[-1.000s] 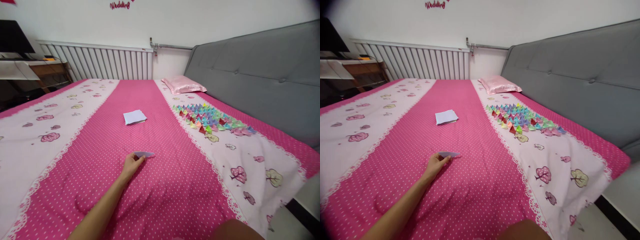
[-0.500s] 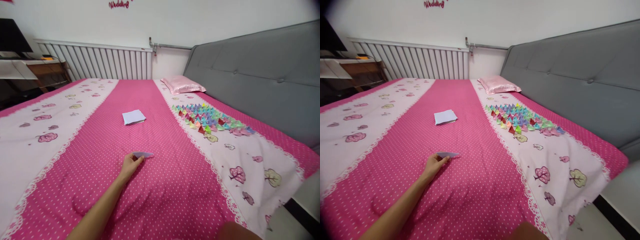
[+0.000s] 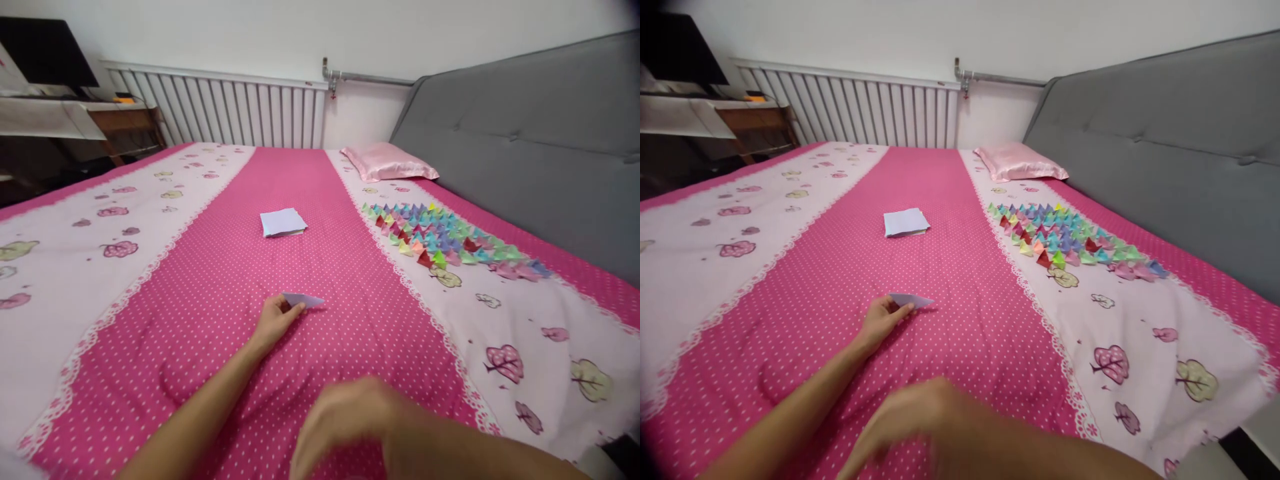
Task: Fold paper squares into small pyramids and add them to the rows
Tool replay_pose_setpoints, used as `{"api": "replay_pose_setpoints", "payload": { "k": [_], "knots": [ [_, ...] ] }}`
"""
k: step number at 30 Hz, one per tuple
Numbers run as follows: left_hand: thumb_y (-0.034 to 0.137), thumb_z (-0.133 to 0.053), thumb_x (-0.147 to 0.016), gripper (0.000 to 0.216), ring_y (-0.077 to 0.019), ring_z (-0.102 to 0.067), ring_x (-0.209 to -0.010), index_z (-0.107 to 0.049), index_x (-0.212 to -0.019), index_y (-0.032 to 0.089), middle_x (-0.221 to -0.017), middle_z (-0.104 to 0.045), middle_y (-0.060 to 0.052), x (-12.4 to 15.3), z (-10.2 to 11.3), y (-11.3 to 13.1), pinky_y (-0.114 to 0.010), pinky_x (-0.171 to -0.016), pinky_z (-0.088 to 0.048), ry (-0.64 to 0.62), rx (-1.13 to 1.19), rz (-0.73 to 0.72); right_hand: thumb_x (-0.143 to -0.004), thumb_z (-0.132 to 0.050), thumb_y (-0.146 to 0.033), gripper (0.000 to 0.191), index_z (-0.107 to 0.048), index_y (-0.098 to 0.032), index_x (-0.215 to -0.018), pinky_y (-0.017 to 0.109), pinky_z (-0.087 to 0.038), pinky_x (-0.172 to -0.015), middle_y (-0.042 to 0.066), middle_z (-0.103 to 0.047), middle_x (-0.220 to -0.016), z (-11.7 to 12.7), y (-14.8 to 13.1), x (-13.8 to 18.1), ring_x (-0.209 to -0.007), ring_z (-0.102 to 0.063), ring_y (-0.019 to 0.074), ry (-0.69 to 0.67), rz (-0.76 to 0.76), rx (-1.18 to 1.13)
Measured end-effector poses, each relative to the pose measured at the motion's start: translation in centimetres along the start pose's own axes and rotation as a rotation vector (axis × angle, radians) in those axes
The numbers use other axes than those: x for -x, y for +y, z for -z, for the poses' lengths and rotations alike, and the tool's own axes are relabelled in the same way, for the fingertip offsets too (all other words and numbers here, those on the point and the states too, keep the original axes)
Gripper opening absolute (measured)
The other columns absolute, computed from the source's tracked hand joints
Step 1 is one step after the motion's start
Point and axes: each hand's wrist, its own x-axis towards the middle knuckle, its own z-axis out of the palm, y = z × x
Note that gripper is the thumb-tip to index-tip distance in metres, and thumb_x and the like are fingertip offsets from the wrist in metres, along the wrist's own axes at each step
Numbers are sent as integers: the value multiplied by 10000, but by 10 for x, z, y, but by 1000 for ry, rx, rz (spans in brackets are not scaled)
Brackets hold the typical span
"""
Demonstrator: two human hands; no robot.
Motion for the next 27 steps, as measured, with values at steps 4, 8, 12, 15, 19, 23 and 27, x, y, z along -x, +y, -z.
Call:
{"api": "replay_pose_setpoints", "payload": {
  "k": [4,8,12,15,19,23,27],
  "knots": [
    [404,-678,-709,324,-159,-622,-679,-697,-832,105,-805,-712,-103,8,-8,2,-257,-637,-456,-153,54,-1,-730,-694,-248,280,-658,-261,-1007,386,-495,-775,41,-668,-984,44,25,-46,-827,-607,191,283,-209,138],
    [426,-682,-702,337,-119,-552,-567,-683,-771,97,-661,-657,-61,14,-15,-1,-230,-557,-403,-229,68,33,-713,-705,-268,475,-558,-212,-1160,375,-503,-781,91,-623,-1086,57,63,-63,-867,-593,189,417,-191,98],
    [459,-643,-725,348,-78,-424,-483,-657,-681,114,-560,-544,-1,21,-21,-1,-207,-475,-306,-348,3,38,-716,-709,-277,465,-557,-206,-1150,325,-509,-726,77,-630,-993,51,85,-60,-782,-586,156,346,-153,-7],
    [468,-606,-750,373,-62,-328,-460,-619,-605,124,-510,-440,28,26,-25,2,-203,-444,-230,-413,-89,9,-730,-697,-318,401,-586,-194,-1095,286,-493,-641,47,-622,-857,48,90,-56,-705,-567,138,370,-215,-71],
    [444,-562,-793,359,-71,-319,-468,-642,-635,132,-503,-421,26,30,-28,7,-209,-441,-224,-468,-169,-27,-757,-659,-342,203,-639,-180,-878,250,-436,-552,5,-582,-688,50,92,-54,-607,-519,118,360,-264,-53],
    [394,-567,-796,302,-78,-340,-480,-672,-678,137,-525,-461,17,35,-27,11,-211,-451,-254,-544,-186,-38,-784,-625,-336,162,-637,-181,-738,248,-412,-543,-2,-583,-640,53,91,-54,-585,-513,117,344,-249,-25],
    [409,-601,-771,293,-81,-362,-490,-662,-680,138,-536,-479,17,38,-26,10,-213,-462,-264,-533,-201,-16,-762,-649,-365,216,-605,-178,-664,245,-403,-523,-6,-585,-604,53,93,-54,-547,-509,109,385,-253,-124]
  ]
}}
